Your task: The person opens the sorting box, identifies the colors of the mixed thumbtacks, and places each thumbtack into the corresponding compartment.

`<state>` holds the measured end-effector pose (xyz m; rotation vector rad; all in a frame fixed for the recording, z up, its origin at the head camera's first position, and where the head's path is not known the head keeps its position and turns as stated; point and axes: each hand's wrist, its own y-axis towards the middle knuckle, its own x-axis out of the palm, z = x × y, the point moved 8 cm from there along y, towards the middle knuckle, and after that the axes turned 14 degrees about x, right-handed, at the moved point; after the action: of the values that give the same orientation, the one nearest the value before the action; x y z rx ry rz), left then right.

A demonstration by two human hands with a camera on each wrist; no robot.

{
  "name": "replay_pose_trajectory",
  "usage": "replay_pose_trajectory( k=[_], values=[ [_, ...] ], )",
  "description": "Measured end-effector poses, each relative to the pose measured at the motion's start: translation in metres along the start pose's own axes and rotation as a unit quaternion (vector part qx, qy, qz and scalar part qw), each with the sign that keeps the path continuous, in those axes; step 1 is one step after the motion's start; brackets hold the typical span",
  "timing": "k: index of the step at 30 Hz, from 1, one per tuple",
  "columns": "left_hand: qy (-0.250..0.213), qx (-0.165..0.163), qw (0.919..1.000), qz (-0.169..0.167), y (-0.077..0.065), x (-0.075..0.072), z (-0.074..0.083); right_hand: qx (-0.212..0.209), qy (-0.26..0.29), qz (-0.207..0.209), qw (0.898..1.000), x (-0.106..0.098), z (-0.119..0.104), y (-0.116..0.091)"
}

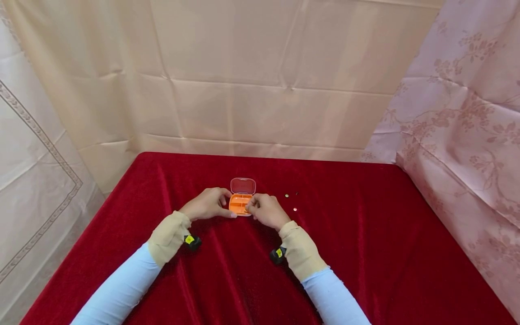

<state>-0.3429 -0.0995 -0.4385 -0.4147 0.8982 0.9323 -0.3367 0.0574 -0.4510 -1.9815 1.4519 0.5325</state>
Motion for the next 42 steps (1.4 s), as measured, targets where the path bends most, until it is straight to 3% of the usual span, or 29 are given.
replay_pose_trajectory(
  k=[9, 14, 17, 20, 23, 26, 34, 42],
  values=[
    [-0.004, 0.004, 1.0, -0.001, 0.0, 0.0, 0.0, -0.011, -0.016, 0.009, 1.0, -0.001, -0.001, 0.0],
    [-0.007, -0.001, 1.0, 0.0, -0.002, -0.001, -0.001, -0.01, 0.02, -0.018, 1.0, -0.011, -0.003, 0.0],
    [-0.01, -0.011, 0.9999, -0.002, -0.004, -0.002, -0.003, -0.007, 0.045, -0.016, 0.999, -0.034, -0.003, 0.0],
    [-0.016, -0.008, 0.9998, -0.005, -0.003, -0.001, -0.002, 0.008, 0.046, 0.017, 0.999, -0.067, 0.006, 0.001],
    [-0.018, -0.001, 0.9998, -0.007, -0.001, 0.0, 0.0, 0.032, 0.016, 0.052, 0.998, -0.096, 0.021, 0.003],
    [-0.015, -0.003, 0.9998, -0.01, -0.001, 0.0, -0.001, 0.061, -0.026, 0.062, 0.996, -0.11, 0.038, 0.008],
    [-0.017, 0.0, 0.9997, -0.017, -0.005, 0.004, 0.002, 0.101, -0.08, 0.036, 0.991, -0.103, 0.071, 0.019],
    [-0.012, 0.012, 0.9997, -0.018, -0.001, 0.0, 0.008, 0.082, -0.069, 0.04, 0.993, -0.103, 0.068, 0.014]
  ],
)
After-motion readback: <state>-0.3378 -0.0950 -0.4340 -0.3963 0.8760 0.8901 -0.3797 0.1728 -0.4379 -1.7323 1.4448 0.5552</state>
